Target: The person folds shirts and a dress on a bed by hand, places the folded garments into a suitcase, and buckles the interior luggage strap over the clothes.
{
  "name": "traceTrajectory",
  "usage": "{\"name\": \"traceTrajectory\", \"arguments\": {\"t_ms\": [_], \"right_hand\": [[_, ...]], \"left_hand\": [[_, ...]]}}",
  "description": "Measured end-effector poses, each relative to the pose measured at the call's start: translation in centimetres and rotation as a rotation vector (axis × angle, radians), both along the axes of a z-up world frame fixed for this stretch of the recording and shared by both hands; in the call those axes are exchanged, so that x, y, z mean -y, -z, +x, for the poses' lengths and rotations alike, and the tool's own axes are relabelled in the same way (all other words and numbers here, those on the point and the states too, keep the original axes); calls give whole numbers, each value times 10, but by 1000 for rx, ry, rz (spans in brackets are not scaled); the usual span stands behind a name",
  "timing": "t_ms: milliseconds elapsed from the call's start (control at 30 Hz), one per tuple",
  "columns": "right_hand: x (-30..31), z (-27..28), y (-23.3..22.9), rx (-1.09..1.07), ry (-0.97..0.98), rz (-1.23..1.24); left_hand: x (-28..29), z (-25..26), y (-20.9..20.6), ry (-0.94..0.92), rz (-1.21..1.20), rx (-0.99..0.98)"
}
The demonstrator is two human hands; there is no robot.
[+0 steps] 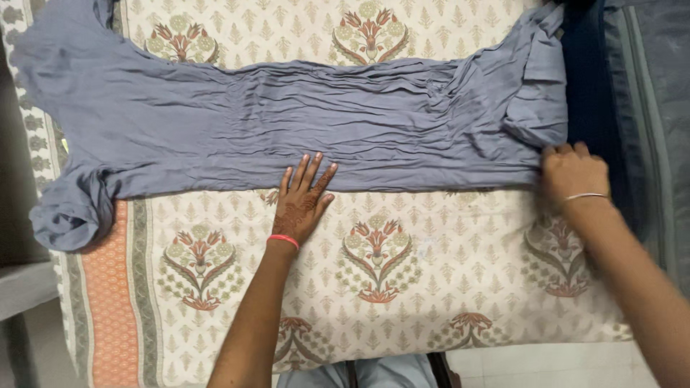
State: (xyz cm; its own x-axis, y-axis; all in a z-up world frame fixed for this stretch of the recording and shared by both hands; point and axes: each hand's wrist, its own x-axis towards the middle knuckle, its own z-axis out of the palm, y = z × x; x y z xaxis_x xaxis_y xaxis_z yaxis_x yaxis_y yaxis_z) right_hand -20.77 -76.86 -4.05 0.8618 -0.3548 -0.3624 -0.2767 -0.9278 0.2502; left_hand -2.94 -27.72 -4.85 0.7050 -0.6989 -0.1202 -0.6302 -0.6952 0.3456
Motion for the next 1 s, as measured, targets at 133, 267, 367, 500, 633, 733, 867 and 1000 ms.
{"name": "traceTrajectory", "arguments": {"t_ms": [133, 267, 367, 500, 633, 733, 867, 1000], "right_hand": [[-17, 18, 40, 128, -28, -264], [-27, 21, 28, 116, -118, -369], [-30, 36, -8, 139, -69, -204], [-47, 79, -41, 359, -79, 212], [-40, 156, -10, 616, -294, 384], [-2, 198, 23, 640, -516, 126], [48, 203, 36, 234, -416, -74], [52, 175, 14, 313, -376, -140]], "left_hand": [[2, 0, 0, 2, 22, 10], [2, 3, -2, 2, 24, 23], [5, 15, -3, -54, -88, 40], [17, 56, -2, -96, -174, 193], [34, 133, 11, -76, -140, 458], [43, 194, 20, -31, -68, 475], [50, 222, 17, 18, 49, 366], [36, 213, -15, -37, 130, 452]]}}
